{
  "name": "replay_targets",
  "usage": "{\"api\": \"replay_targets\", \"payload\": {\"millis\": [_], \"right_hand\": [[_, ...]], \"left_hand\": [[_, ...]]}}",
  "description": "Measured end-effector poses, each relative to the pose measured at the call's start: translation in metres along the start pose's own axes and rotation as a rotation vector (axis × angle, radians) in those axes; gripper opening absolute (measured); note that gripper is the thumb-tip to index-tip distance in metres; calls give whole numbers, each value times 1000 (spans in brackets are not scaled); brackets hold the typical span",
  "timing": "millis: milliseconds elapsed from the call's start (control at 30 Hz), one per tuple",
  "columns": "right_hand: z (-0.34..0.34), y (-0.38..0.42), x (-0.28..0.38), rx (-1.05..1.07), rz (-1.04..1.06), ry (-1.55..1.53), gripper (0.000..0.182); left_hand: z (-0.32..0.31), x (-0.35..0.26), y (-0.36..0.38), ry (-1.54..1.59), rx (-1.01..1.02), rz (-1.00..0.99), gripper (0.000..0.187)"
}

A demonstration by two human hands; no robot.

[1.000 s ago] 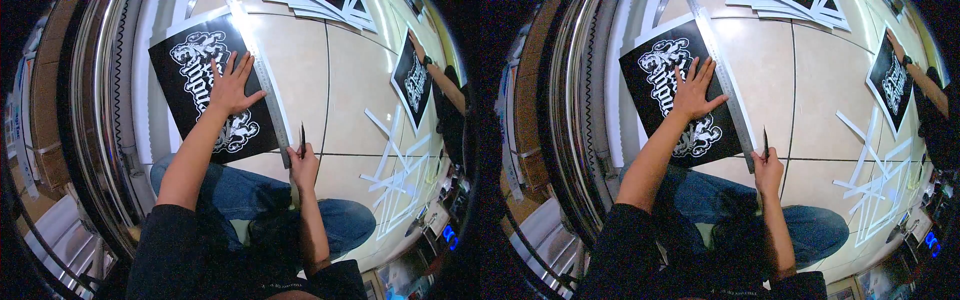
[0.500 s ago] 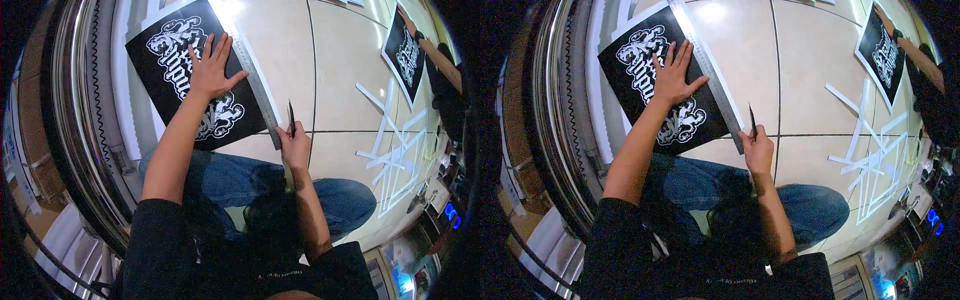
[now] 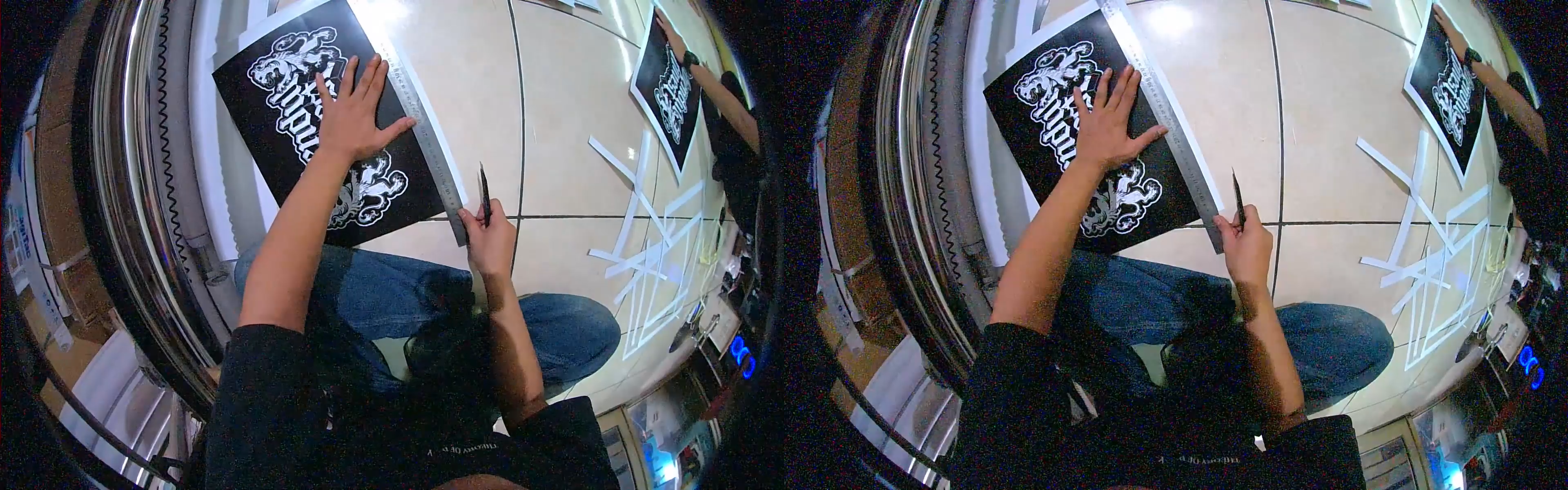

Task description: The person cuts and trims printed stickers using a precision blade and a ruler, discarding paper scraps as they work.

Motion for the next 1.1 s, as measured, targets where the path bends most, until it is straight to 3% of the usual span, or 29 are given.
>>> {"api": "replay_targets", "payload": {"millis": [400,467,500,533,633,800,1000,1100], "right_hand": [[0,-2,2,-33,78,5,32],[2,1,3,-42,90,42,32],[3,2,5,-39,81,13,32],[4,3,7,-36,73,-18,32],[1,1,2,-46,98,-4,32],[-1,0,-5,-36,91,0,32],[-4,0,-9,6,62,-24,31],[0,4,-5,24,67,-21,30]], "left_hand": [[0,1,-2,13,57,22,110],[-4,2,-1,-10,128,43,118],[-2,0,-4,-7,186,60,137],[2,-4,-4,-11,178,57,137],[2,-8,-6,8,331,114,162],[12,-21,-11,67,390,133,166],[18,-34,-20,-96,587,261,170],[20,-38,-20,-108,556,242,171]]}}
Point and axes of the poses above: each hand's wrist, its own y-axis away from the middle knuckle, its own z-axis out of the back of the hand, x = y × z, the point moved 6 cm from there along -y, towards the middle knuckle, and after that the axes turned 8 degrees about y, right-handed, at the moved point
